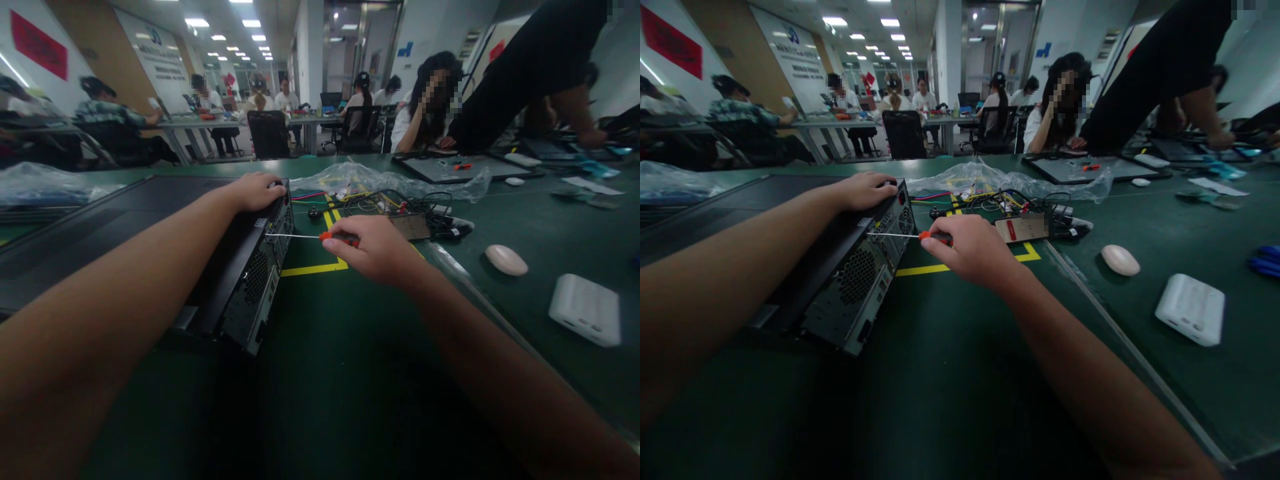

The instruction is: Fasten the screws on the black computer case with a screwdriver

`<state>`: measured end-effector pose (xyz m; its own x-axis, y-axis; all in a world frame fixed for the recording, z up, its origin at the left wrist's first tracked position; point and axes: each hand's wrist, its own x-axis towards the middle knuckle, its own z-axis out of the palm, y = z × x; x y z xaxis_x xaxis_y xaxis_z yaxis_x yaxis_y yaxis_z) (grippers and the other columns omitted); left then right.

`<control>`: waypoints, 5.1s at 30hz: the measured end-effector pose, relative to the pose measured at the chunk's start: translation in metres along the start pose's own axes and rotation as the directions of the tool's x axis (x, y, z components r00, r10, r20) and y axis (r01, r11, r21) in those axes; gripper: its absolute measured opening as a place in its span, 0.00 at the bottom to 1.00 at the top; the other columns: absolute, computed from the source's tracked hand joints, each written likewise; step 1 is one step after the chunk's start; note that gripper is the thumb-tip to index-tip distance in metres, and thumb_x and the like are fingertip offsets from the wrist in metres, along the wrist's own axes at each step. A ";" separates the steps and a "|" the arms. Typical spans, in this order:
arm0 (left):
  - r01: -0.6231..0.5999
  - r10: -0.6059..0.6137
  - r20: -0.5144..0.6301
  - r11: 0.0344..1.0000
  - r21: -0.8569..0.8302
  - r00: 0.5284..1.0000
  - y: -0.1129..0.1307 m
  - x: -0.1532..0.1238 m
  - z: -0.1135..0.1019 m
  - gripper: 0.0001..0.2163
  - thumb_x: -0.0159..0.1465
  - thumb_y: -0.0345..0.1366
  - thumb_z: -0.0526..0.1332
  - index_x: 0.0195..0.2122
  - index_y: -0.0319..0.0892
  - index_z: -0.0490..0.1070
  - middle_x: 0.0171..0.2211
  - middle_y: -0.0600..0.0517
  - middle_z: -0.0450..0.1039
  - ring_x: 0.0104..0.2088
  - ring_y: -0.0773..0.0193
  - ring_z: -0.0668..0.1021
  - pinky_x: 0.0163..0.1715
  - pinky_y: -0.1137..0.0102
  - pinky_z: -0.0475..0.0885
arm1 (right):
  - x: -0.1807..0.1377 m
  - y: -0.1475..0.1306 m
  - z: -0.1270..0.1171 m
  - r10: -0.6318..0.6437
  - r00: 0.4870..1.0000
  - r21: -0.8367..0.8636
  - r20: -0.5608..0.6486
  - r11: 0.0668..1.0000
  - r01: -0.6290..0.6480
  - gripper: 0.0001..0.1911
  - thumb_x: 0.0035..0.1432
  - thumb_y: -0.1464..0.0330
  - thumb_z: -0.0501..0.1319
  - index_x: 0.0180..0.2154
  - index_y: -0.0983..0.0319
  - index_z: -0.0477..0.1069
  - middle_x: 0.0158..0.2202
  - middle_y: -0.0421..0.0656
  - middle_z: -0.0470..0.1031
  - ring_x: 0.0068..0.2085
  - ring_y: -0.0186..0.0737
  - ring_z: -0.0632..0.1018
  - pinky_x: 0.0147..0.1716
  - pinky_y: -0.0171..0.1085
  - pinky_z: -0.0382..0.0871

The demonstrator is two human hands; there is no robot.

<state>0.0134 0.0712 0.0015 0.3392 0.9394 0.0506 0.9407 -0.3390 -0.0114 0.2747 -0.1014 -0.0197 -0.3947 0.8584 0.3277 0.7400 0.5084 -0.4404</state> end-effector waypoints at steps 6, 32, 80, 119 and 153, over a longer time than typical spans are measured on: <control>0.006 -0.006 -0.012 1.000 -0.018 1.000 0.000 0.000 0.000 0.34 0.76 0.51 0.46 0.76 0.41 0.69 0.75 0.42 0.71 0.76 0.46 0.71 0.74 0.60 0.64 | -0.001 0.001 0.003 -0.007 0.999 0.029 -0.036 1.000 0.008 0.17 0.64 0.56 0.67 0.47 0.60 0.80 0.39 0.45 0.83 0.37 0.45 0.77 0.39 0.43 0.62; -0.007 0.007 -0.011 1.000 -0.014 1.000 -0.001 0.000 0.000 0.34 0.76 0.52 0.46 0.76 0.41 0.69 0.74 0.42 0.71 0.75 0.46 0.71 0.75 0.60 0.64 | -0.001 0.003 0.002 -0.038 0.997 0.027 -0.060 0.999 0.040 0.10 0.64 0.59 0.65 0.42 0.59 0.76 0.37 0.44 0.82 0.37 0.43 0.76 0.39 0.43 0.62; 0.008 -0.008 -0.010 1.000 -0.026 1.000 -0.002 0.001 0.001 0.34 0.76 0.51 0.46 0.76 0.40 0.68 0.75 0.42 0.70 0.76 0.47 0.71 0.75 0.59 0.63 | 0.000 0.005 0.008 -0.075 0.995 0.013 -0.065 0.997 0.076 0.10 0.63 0.61 0.66 0.43 0.59 0.77 0.36 0.44 0.82 0.36 0.44 0.77 0.39 0.41 0.61; -0.005 0.005 -0.007 0.999 -0.039 1.000 -0.002 0.001 0.001 0.35 0.75 0.51 0.45 0.76 0.38 0.68 0.75 0.41 0.70 0.76 0.45 0.70 0.76 0.56 0.63 | 0.000 0.004 0.006 -0.059 0.997 -0.003 -0.058 0.998 0.059 0.18 0.66 0.56 0.64 0.45 0.61 0.84 0.40 0.47 0.86 0.40 0.46 0.79 0.41 0.43 0.64; -0.018 0.018 -0.019 0.999 -0.035 1.000 -0.008 0.005 0.004 0.33 0.77 0.53 0.46 0.75 0.42 0.70 0.73 0.42 0.72 0.75 0.45 0.72 0.75 0.57 0.64 | -0.001 0.001 0.005 -0.050 0.997 0.013 -0.055 0.999 0.051 0.12 0.64 0.58 0.65 0.43 0.59 0.77 0.38 0.46 0.83 0.38 0.46 0.78 0.40 0.43 0.64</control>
<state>0.0075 0.0791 -0.0023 0.3556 0.9320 0.0698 0.9335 -0.3579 0.0227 0.2736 -0.1013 -0.0248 -0.4007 0.8265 0.3953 0.7118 0.5525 -0.4336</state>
